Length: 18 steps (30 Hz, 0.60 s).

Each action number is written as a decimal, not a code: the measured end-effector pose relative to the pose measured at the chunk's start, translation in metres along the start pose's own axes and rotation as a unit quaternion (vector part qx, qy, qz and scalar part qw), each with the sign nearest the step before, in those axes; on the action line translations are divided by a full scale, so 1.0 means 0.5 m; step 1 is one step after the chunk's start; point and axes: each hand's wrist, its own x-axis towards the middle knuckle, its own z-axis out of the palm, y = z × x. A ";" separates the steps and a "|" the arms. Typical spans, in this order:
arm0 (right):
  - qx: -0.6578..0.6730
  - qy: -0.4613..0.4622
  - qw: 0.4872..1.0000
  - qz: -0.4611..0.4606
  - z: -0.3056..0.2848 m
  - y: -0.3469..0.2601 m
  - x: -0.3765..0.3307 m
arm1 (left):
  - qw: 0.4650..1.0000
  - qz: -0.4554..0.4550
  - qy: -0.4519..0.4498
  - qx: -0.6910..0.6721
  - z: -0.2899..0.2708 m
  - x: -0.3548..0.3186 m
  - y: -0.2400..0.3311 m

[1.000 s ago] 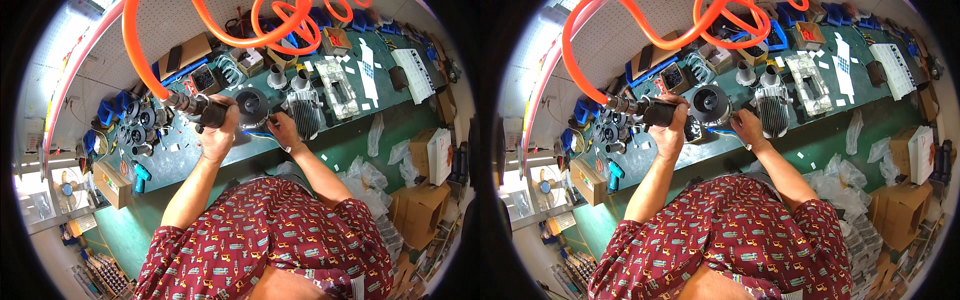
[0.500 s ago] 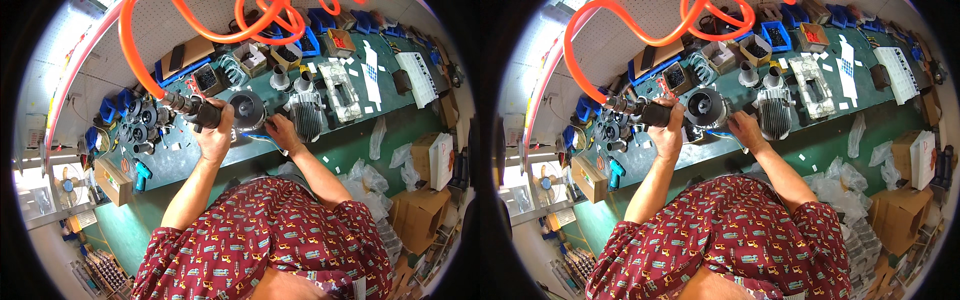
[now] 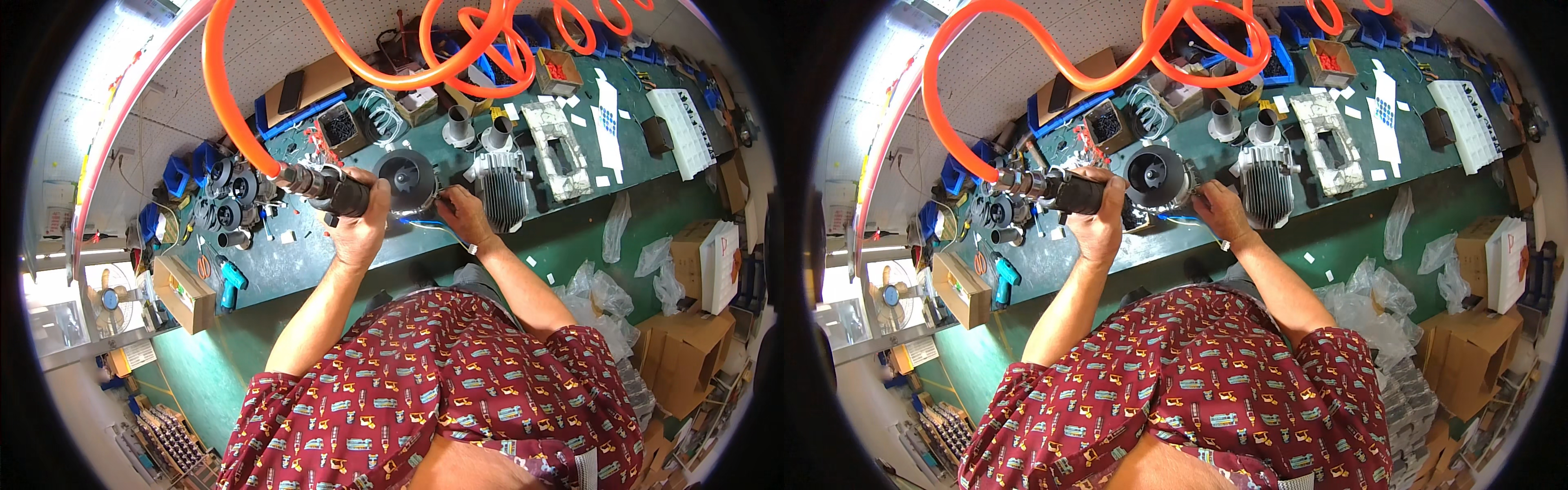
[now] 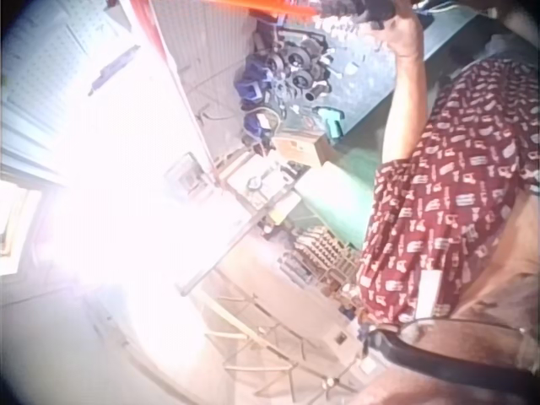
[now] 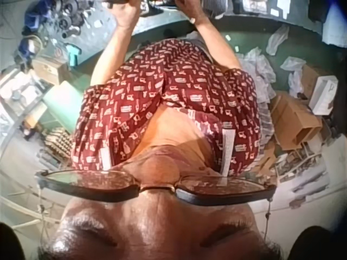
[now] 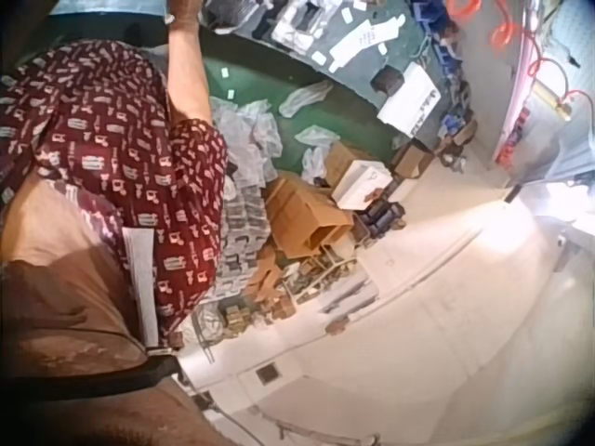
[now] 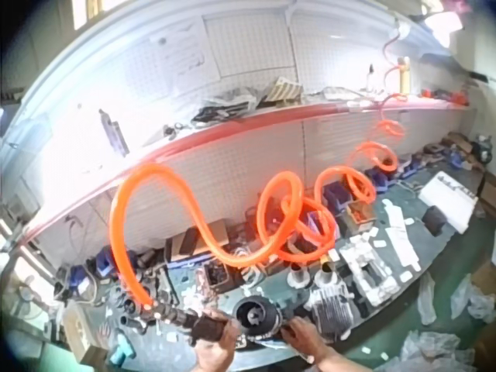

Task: The person assembles a small electronic device using a cordless drill and a pneumatic screwdriver. They secure a circular metal component, connect wires, attach a black plastic housing, and tighten screws on the assembly.

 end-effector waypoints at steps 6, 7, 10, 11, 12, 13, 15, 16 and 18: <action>-0.010 -0.006 1.000 0.002 -0.004 0.008 0.010 | 1.000 0.010 -0.013 0.008 -0.003 0.004 0.000; -0.005 -0.007 1.000 0.010 -0.005 0.004 0.010 | 1.000 -0.004 -0.002 -0.002 -0.002 0.003 0.000; 0.008 0.014 1.000 0.010 -0.004 -0.001 0.012 | 0.999 -0.031 0.013 -0.020 0.005 0.005 0.002; 0.044 -0.011 0.998 0.042 -0.012 -0.004 0.015 | 0.999 -0.033 0.006 -0.016 0.004 0.005 0.007; 0.047 0.021 0.997 0.058 -0.005 -0.011 0.019 | 0.999 -0.035 -0.001 -0.010 0.005 0.007 0.014; 0.050 0.053 0.995 0.074 0.007 -0.020 0.024 | 0.997 -0.028 0.045 -0.053 0.022 0.014 0.018; -0.020 0.062 0.996 0.065 0.012 -0.032 0.035 | 0.999 -0.012 0.035 -0.029 0.018 0.017 0.015; -0.006 0.053 0.997 0.049 0.024 -0.025 0.040 | 0.999 -0.004 0.032 -0.017 0.015 0.019 0.013; 0.022 0.035 0.999 0.014 0.066 0.002 0.046 | 0.999 -0.041 0.020 -0.026 0.016 0.017 0.031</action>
